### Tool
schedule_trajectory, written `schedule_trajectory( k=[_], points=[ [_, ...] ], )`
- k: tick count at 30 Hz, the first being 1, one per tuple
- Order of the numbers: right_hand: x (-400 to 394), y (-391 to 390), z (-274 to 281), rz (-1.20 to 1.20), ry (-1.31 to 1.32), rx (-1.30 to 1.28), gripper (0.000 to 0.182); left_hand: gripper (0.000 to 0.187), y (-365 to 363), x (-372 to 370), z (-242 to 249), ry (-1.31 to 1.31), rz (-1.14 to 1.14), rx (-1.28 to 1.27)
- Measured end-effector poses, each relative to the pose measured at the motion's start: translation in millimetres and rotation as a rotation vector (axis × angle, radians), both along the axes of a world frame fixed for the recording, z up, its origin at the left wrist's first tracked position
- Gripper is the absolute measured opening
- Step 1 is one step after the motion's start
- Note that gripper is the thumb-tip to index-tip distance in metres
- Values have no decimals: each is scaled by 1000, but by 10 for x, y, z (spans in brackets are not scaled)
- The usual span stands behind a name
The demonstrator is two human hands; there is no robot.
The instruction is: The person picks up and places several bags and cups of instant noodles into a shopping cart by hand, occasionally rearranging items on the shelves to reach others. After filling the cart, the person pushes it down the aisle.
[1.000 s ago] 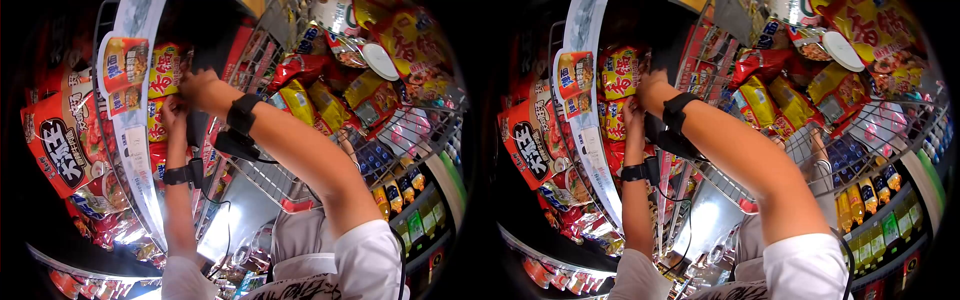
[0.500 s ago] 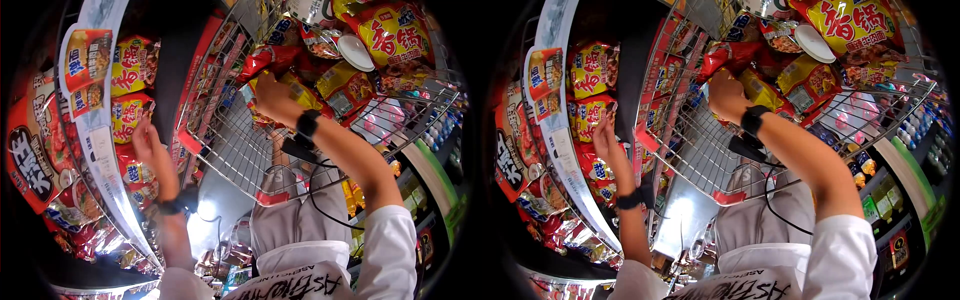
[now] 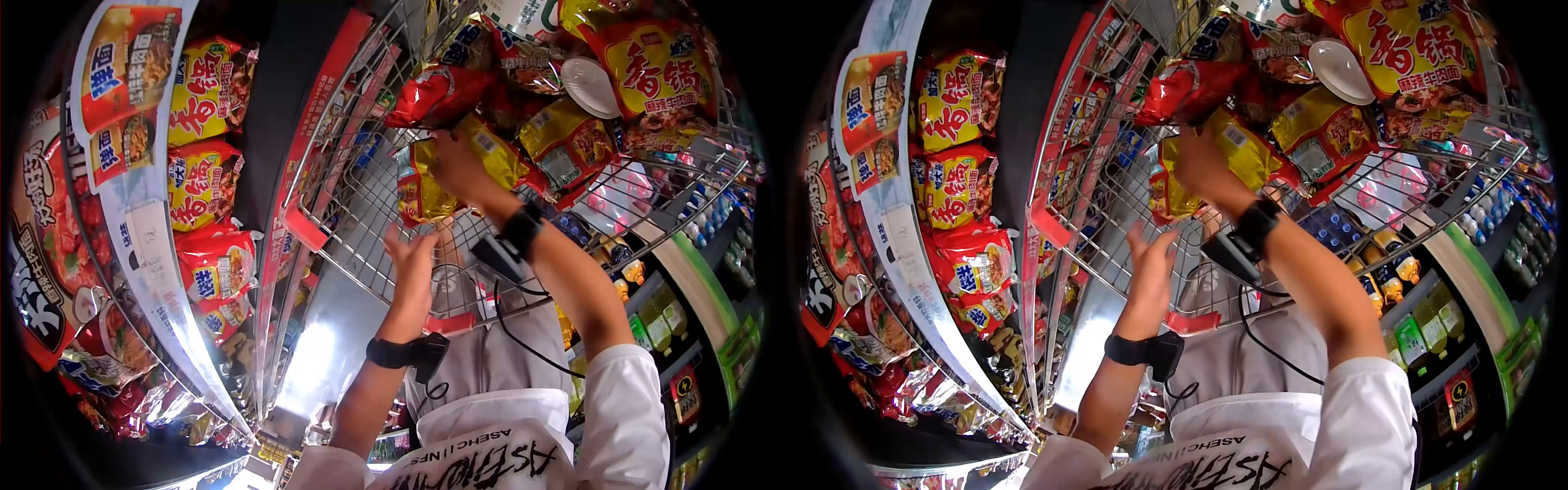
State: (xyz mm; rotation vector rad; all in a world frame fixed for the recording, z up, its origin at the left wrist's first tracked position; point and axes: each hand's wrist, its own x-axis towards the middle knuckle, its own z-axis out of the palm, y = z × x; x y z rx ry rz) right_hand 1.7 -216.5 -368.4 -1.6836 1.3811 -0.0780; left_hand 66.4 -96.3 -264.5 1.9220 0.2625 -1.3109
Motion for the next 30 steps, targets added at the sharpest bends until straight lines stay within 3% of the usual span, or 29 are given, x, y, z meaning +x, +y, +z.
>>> schedule_trajectory(
  k=[1, 3, 4, 5, 6, 7, 8, 9, 11, 13, 15, 16, 17, 18, 19, 20, 21, 22, 23, 25, 26, 28, 30],
  points=[
    [-58, -85, 119, 7, -1, 2, 61, 79, 26, 37, 11, -1, 7, 2],
    [-176, -298, 348, 86, -153, 211, 57, 79, 77, 221, 75, -176, -307, -361],
    [-224, -336, 373, -49, -266, 319, 52, 78, 42, 334, 145, -420, -567, -481],
    [-253, -491, 723, -78, -282, 387, 50, 78, 15, 445, 294, -436, -564, -473],
    [-275, -626, 1035, -105, -301, 457, 48, 77, -7, 544, 498, -536, -805, -518],
    [-319, -654, 979, -171, -392, 494, 47, 75, -25, 617, 682, -635, -1051, -555],
    [-346, -748, 1214, -237, -445, 727, 46, 69, -34, 660, 816, -962, -1073, -557],
    [-364, -766, 1276, -260, -402, 729, 43, 69, -47, 704, 945, -983, -1074, -544],
    [-341, -773, 1465, -160, -654, 1063, 43, 61, -83, 808, 1132, -1244, -1152, -516],
    [-161, -680, 1462, 32, -685, 1009, 37, 46, -72, 977, 1163, -1104, -1182, -689],
    [74, -585, 1591, 43, -593, 1060, 33, 45, -169, 1037, 1197, -1290, -951, -832],
    [220, -528, 1548, -43, -639, 1128, 33, 45, -105, 1217, 1225, -1358, -1038, -785],
    [332, -464, 1495, -131, -683, 1198, 35, 45, -112, 1310, 1271, -1216, -957, -723],
    [378, -511, 1490, -155, -680, 1173, 36, 48, -49, 1382, 1218, -1489, -795, -628],
    [419, -572, 1460, -178, -673, 1155, 38, 47, -65, 1504, 1191, -1432, -682, -580],
    [462, -553, 1377, -244, -574, 798, 40, 46, -108, 1631, 1169, -1373, -569, -529],
    [355, -679, 1235, 18, -387, 382, 36, 46, -122, 1711, 1164, -1365, -575, -527],
    [298, -711, 1084, 41, -284, 187, 27, 45, -142, 1773, 1155, -1501, -709, -384],
    [227, -650, 861, 37, -277, 184, 27, 45, -160, 1820, 1148, -1630, -840, -238],
    [20, -505, 369, 382, 297, -617, 20, 48, -219, 1907, 1100, -1762, -926, -273],
    [-78, -541, 243, 383, 308, -614, 20, 46, -262, 1941, 1039, -1625, -790, -275],
    [-173, -560, 64, 733, 418, -95, 62, 45, -279, 2066, 980, -1491, -659, -251],
    [-266, -432, -45, 741, 459, -188, 68, 47, -347, 2240, 918, -1703, -588, 173]
  ],
)
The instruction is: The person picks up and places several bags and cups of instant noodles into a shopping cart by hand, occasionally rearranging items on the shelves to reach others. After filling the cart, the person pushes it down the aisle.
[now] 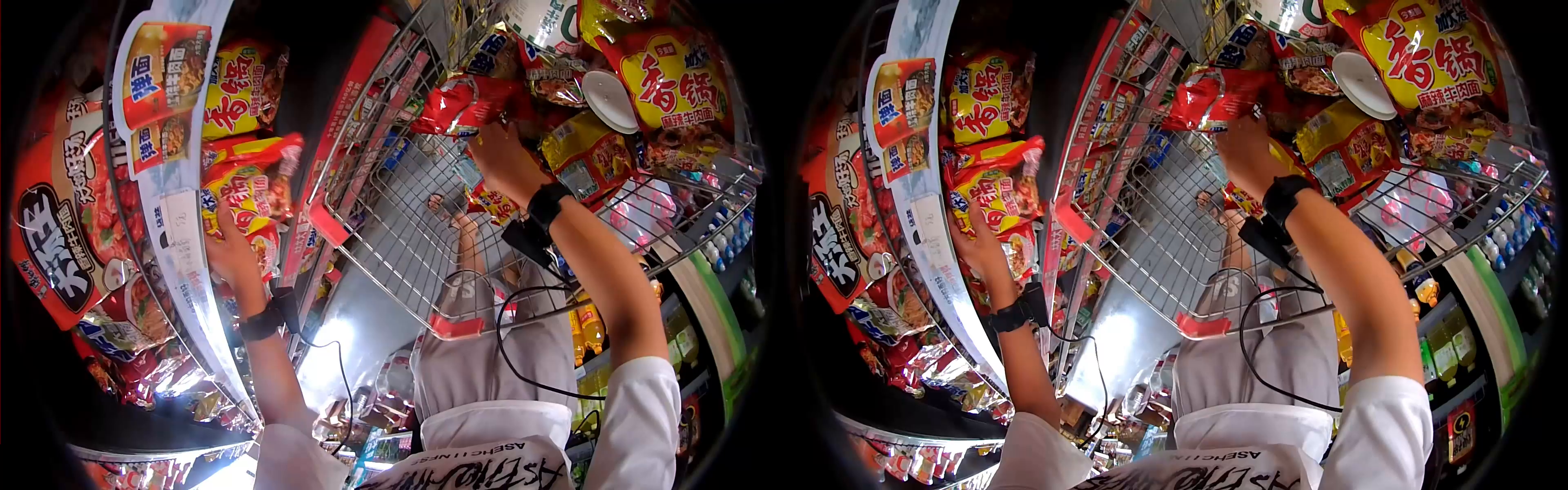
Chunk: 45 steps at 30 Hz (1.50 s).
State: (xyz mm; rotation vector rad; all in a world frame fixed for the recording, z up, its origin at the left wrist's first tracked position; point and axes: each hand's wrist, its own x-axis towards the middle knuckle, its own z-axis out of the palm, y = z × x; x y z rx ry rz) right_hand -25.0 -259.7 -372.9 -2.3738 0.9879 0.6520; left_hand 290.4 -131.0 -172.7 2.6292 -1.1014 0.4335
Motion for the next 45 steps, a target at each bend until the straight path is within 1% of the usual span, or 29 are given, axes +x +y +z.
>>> schedule_trajectory(
  k=[1, 2, 3, 4, 5, 6, 8, 11, 12, 14, 18, 20, 21, 23, 24, 25, 27, 29, 30, 31, 33, 34, 35, 37, 39, 41, 42, 43, 45],
  points=[
    [-2, 59, -51, 27, 16, -91, 75, 47, -92, -3, 51, -5, -6, -5],
    [52, 114, -122, 39, 120, -104, 89, 49, -188, -17, 142, 161, 35, 33],
    [53, 160, -93, 39, 118, -101, 89, 52, -238, -20, 187, 326, 81, 73],
    [47, 243, -19, -36, 76, -109, 71, 51, -247, 153, 96, 295, -30, 49],
    [51, 338, 48, -110, 35, -115, 55, 51, -206, 260, -6, 291, -22, 56],
    [38, 443, 47, -105, 31, -110, 55, 51, -245, 254, -51, 194, -15, 100],
    [8, 556, -84, -214, -24, -171, 71, 52, -199, 362, -226, -73, -88, 115],
    [23, 646, -251, -241, -32, -232, 76, 56, -100, 237, -414, -411, -157, 149],
    [18, 679, -278, -250, -31, -259, 79, 56, -82, 189, -438, -409, -156, 152],
    [32, 721, -345, -271, -35, -315, 85, 62, -68, 143, -471, -356, -347, 247],
    [124, 637, -219, -211, 84, -323, 86, 76, -27, 102, -537, -179, -367, 132],
    [151, 443, 121, -256, 100, -14, 99, 79, 0, 108, -641, -232, -402, 227],
    [125, 352, 198, -248, 99, -14, 99, 82, 19, 125, -677, -286, -438, 323],
    [58, 64, 288, -311, -113, 362, 106, 87, -12, 162, -631, -310, -414, 443],
    [49, -233, 341, -229, -194, 793, 95, 87, -39, 197, -640, -320, -421, 451],
    [-6, -360, 586, -222, -192, 789, 95, 88, -61, 239, -653, -331, -429, 457],
    [-131, -435, 1202, -502, -695, 1536, 84, 87, -4, 290, -634, -313, -451, 440],
    [-181, -337, 1713, -1001, -775, 1597, 77, 86, -15, 264, -516, -188, -477, 486],
    [-216, -354, 1601, -1059, -801, 1977, 79, 82, -23, 162, -433, -105, -473, 458],
    [-233, -256, 1679, -1185, -974, 2023, 75, 82, -37, 86, -368, -107, -477, 458],
    [-245, -197, 1625, -1214, -1068, 2191, 75, 74, -56, -89, -243, 22, -466, 367],
    [-233, -211, 1526, -1126, -1058, 2363, 64, 69, -83, -225, -151, 141, -461, 271],
    [-248, -165, 1138, -1117, -1068, 2357, 64, 69, -114, -318, -76, 135, -466, 264],
    [-307, 2, 283, -535, -1465, 1901, 48, 68, -132, -426, 55, 443, -702, 67],
    [-69, -63, 926, -817, -1519, 1600, 40, 69, -191, -559, 174, 329, -691, 122],
    [153, -239, 979, -746, -1274, 1894, 37, 69, -357, -955, 322, 1297, -717, -96],
    [252, -237, 1132, -452, -1606, 1558, 29, 66, -403, -963, 322, 1481, -623, -3],
    [291, -334, 1423, -524, -1469, 1699, 26, 66, -404, -921, 313, 1477, -625, -5],
    [562, -502, 1605, -685, -1395, 1632, 23, 60, -438, -805, 258, 1575, -330, -134]
  ],
)
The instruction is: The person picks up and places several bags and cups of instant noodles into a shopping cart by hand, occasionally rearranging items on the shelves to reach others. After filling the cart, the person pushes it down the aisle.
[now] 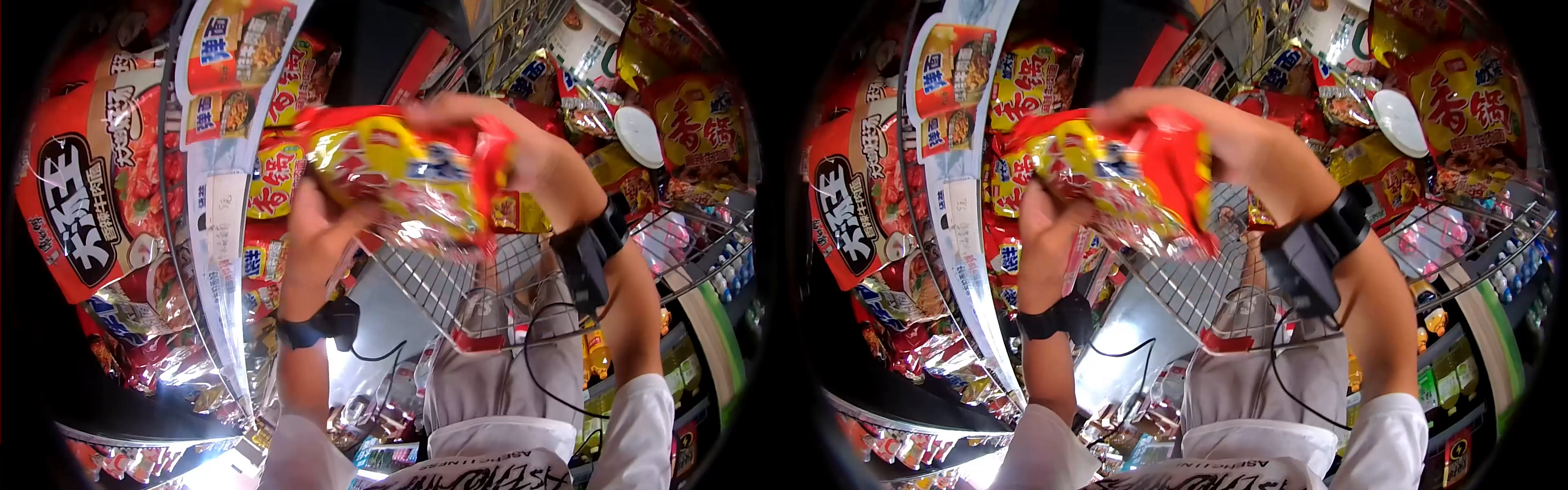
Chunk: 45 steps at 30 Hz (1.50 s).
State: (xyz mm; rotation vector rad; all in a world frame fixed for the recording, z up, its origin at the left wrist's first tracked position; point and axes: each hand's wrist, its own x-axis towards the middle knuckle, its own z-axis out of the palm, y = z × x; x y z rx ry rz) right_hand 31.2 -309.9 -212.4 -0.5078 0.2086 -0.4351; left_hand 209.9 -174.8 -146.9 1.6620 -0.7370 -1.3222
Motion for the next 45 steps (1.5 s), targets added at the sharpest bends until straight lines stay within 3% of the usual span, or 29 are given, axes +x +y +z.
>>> schedule_trajectory(
  k=[2, 4, 6, 8, 10, 12, 14, 17, 18, 20, 21, 24, 25, 27, 28, 30, 32, 35, 39, 41, 43, 45],
  points=[
    [172, -186, 190, -53, 290, 319, 33, 53, -77, 121, -128, -104, 113, -253],
    [271, -230, 170, -147, 305, 235, 42, 50, -157, 230, -163, -101, 291, -316],
    [431, -244, 215, -265, 413, -294, 54, 42, -249, 344, -212, -67, 339, -334],
    [673, -150, 120, -385, 536, -417, 61, 53, -369, 473, -330, -157, 415, -366],
    [765, -138, 105, -378, 677, -825, 66, 52, -505, 403, -435, -228, 452, -378],
    [1024, -104, 65, -293, 654, -727, 63, 55, -646, 389, -530, -345, 552, -344],
    [1280, -172, -27, -228, 642, -625, 60, 52, -720, 514, -776, -475, 510, -317],
    [1491, -181, -170, -152, 702, -600, 55, 75, -711, 834, -1130, -229, 470, -424],
    [1495, -161, -172, -165, 727, -656, 53, 75, -756, 753, -1048, -228, 464, -425],
    [1482, -107, -211, -183, 758, -710, 51, 73, -783, 479, -771, 155, 567, -471],
    [1475, -48, -238, -203, 749, -716, 51, 73, -682, 435, -747, 159, 564, -467],
    [1444, -6, -262, -184, 725, -771, 54, 66, -266, 378, -737, -1188, 215, -403],
    [1465, 25, -265, -143, 723, -796, 59, 66, -126, 417, -725, -1186, 215, -399],
    [1473, 89, -191, -9, 763, -854, 79, 67, 129, 597, -685, -1693, -167, -333],
    [1490, 131, -151, -7, 775, -853, 79, 67, 212, 646, -674, -1682, -168, -336],
    [1539, 204, -67, 49, 839, -821, 99, 68, 317, 766, -705, -1862, -428, 116],
    [1604, 273, -41, 30, 897, -829, 98, 71, 373, 1023, -774, -1811, -419, 88],
    [2001, 484, -295, -524, 1266, -1066, 82, 74, 440, 1236, -765, -1763, -543, 46],
    [2024, 563, -370, -719, 1373, -1211, 84, 76, 490, 1281, -752, -1720, -566, -29],
    [1611, 553, -52, -420, 1206, -1169, 72, 68, 449, 1141, -669, -1733, -539, 2],
    [1024, 521, 113, -453, 778, -1196, 51, 61, 356, 994, -577, -1750, -506, 28],
    [436, 562, 89, -614, 768, -1253, 30, 44, 344, 874, -459, -1654, -461, -168]
  ],
)
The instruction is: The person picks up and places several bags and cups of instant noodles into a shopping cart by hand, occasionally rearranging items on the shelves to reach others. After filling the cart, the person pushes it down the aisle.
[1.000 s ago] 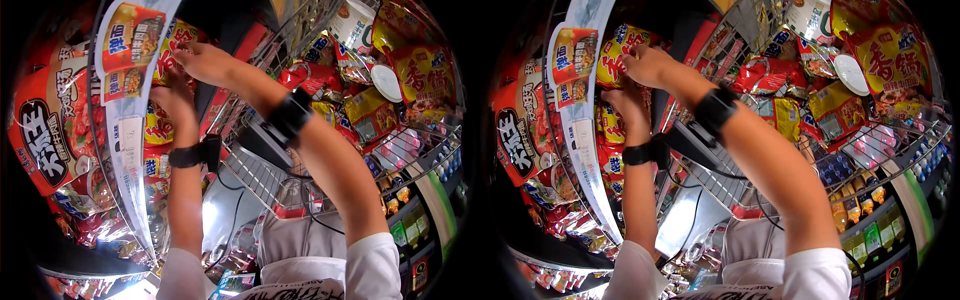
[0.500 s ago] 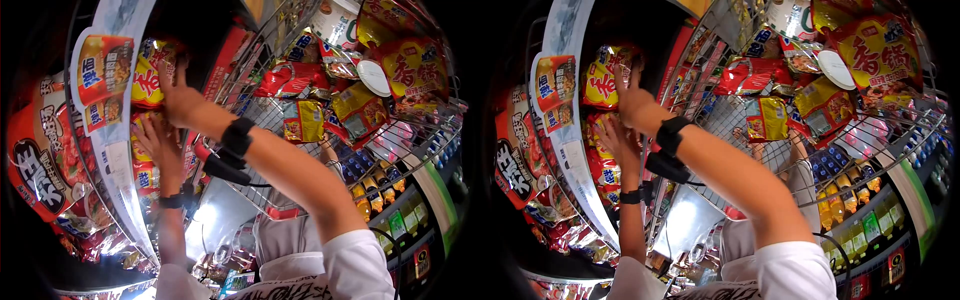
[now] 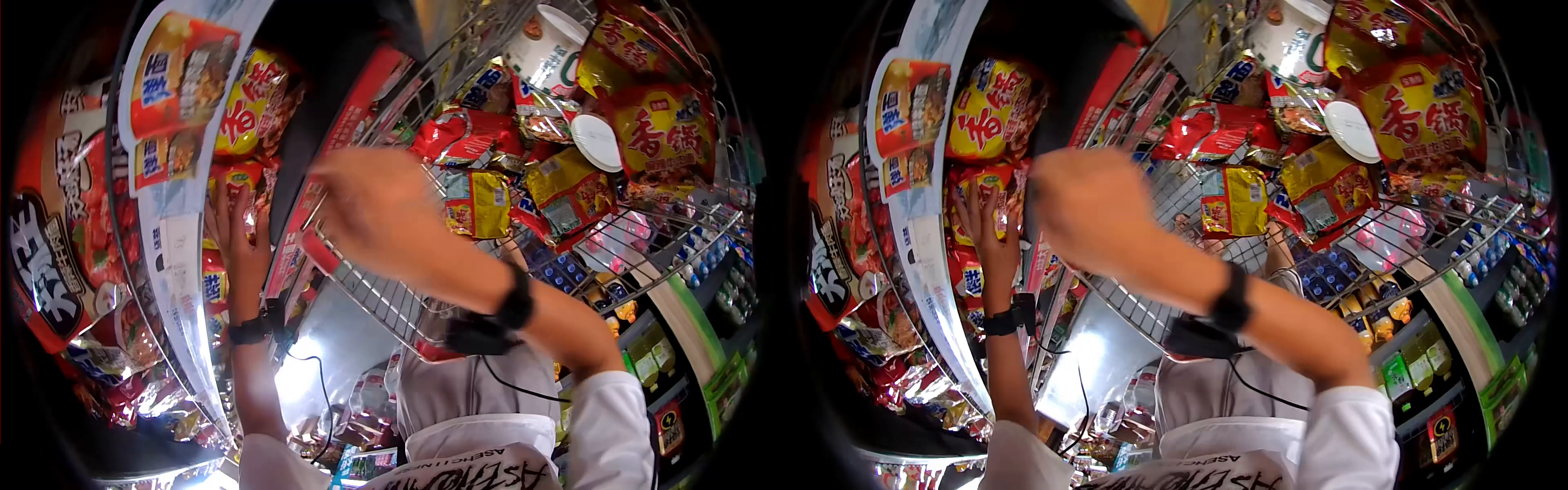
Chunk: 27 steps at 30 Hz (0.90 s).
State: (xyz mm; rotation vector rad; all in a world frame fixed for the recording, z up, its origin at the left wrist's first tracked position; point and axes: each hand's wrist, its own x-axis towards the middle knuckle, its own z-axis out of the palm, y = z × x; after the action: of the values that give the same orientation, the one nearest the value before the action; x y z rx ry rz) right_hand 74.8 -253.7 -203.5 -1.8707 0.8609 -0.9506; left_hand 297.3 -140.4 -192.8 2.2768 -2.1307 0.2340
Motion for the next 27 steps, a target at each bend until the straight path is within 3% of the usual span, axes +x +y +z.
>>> schedule_trajectory(
  k=[1, 3, 4, 5, 6, 7, 9, 10, 13, 14, 16, 18, 19, 20, 21, 23, 24, 25, 27],
  points=[
    [-214, -30, -66, -143, -97, 30, 11, 44, 44, -74, 50, -13, 15, 7],
    [-533, -82, -386, -284, 42, 487, 11, 28, 101, -223, 161, 373, 274, -170],
    [-682, -183, -685, -290, 182, 527, 17, 23, 142, -298, 143, 439, 324, -288],
    [-812, -276, -1024, -271, 334, 291, 25, 20, 190, -439, 181, 540, 401, -296],
    [-835, -329, -1302, -257, 484, 49, 36, 19, 204, -540, 204, 560, 336, -331],
    [-736, -335, -1497, -253, 468, 48, 36, 19, 206, -650, 214, 586, 268, -363],
    [-642, -331, -1747, -42, 555, -21, 58, 20, 232, -957, 199, 764, 235, -340],
    [-514, -311, -1559, -52, 714, 255, 64, 21, 244, -1129, 132, 942, 246, -348],
    [-471, -318, -1627, -129, 764, 127, 63, 21, 125, -1702, 38, 1427, 457, -238],
    [-488, -316, -1617, -172, 805, 152, 52, 21, 108, -1819, -12, 1435, 459, -232],
    [-580, -302, -1627, -113, 870, 166, 45, 21, 55, -1965, -124, 1934, 1074, -1],
    [-717, -224, -1628, -41, 938, 182, 37, 23, 153, -1998, -415, 2106, 1198, 100],
    [-807, -155, -1633, -98, 747, 116, 33, 25, 168, -2013, -519, 2266, 1317, 199],
    [-891, -133, -1650, -158, 556, 48, 29, 25, 172, -2046, -601, 2253, 1373, 186],
    [-958, -142, -1682, -161, 562, 46, 29, 25, 165, -2055, -664, 2258, 1370, 193],
    [-1070, -114, -1749, -409, 713, 97, 35, 28, 188, -2073, -747, 2183, 1308, 117],
    [-1112, -82, -1813, -347, 846, 244, 42, 28, 183, -2066, -748, 2182, 1314, 120],
    [-1140, -40, -1880, -347, 850, 247, 42, 30, 169, -2036, -741, 2109, 1308, 107],
    [-1204, 22, -1989, -111, 1208, 163, 46, 31, 150, -2005, -711, 2045, 1294, 109]
  ],
)
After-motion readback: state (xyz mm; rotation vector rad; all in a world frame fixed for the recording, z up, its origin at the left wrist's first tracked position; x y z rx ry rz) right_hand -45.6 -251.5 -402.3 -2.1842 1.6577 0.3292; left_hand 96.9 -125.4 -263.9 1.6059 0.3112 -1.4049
